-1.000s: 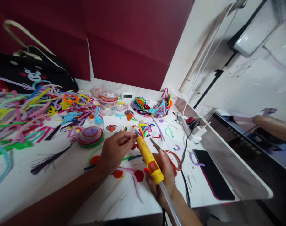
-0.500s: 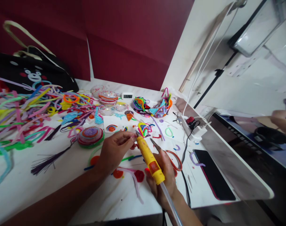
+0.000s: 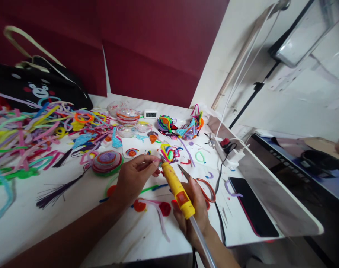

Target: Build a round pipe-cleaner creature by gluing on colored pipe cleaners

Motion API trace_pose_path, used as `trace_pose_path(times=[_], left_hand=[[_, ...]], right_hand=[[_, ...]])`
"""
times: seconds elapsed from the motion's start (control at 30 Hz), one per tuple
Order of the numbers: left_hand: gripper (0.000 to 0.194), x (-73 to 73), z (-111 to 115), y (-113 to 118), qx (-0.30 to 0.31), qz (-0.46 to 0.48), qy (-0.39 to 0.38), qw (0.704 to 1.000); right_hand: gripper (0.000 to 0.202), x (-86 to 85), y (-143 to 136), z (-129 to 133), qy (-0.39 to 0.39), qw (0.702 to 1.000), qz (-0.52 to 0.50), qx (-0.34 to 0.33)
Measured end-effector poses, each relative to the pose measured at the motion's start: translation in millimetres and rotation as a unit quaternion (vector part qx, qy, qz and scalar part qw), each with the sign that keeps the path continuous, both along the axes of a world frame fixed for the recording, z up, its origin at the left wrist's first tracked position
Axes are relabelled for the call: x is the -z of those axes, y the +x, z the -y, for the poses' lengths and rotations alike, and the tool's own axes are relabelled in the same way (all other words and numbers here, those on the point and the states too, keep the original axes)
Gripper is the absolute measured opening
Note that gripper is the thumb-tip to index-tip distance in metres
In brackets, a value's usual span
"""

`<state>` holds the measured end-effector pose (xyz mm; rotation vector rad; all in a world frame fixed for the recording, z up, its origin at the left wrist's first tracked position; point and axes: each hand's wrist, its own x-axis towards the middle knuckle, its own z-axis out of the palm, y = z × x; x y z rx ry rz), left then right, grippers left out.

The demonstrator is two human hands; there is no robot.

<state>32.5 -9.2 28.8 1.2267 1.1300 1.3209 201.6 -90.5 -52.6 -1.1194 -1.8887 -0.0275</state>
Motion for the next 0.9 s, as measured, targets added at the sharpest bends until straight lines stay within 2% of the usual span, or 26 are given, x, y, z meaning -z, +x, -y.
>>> trace_pose_path(times=[0.1, 0.33, 0.47, 0.67, 0.9], left_hand=[[0.017, -0.6, 0, -1, 0.002, -0.008, 0.002, 1.0], [0.015, 5.7, -3, -3, 0.015, 0.015, 0.007, 1.0], [0.015, 4.0, -2, -3, 0.019, 0.022, 0.006, 1.0], [0.017, 0.8, -1, 0, -0.005, 0.041, -0.008, 0.999], [0.02, 5.4, -3, -4, 0.005, 0.037, -0.008, 0.999]], right_hand=[[0.08, -2.6, -1, 1, 0.036, 0.999, -0.031, 0.005], [0.079, -12.1, -4, -1, 0.064, 0.997, -0.049, -0.001], [0.071, -12.6, -4, -3, 0.077, 0.996, -0.051, 0.002], [0.071, -11.3, -4, -3, 0.077, 0.996, -0.035, 0.018], [0.073, -10.7, -3, -2, 0.067, 0.997, -0.023, 0.016]])
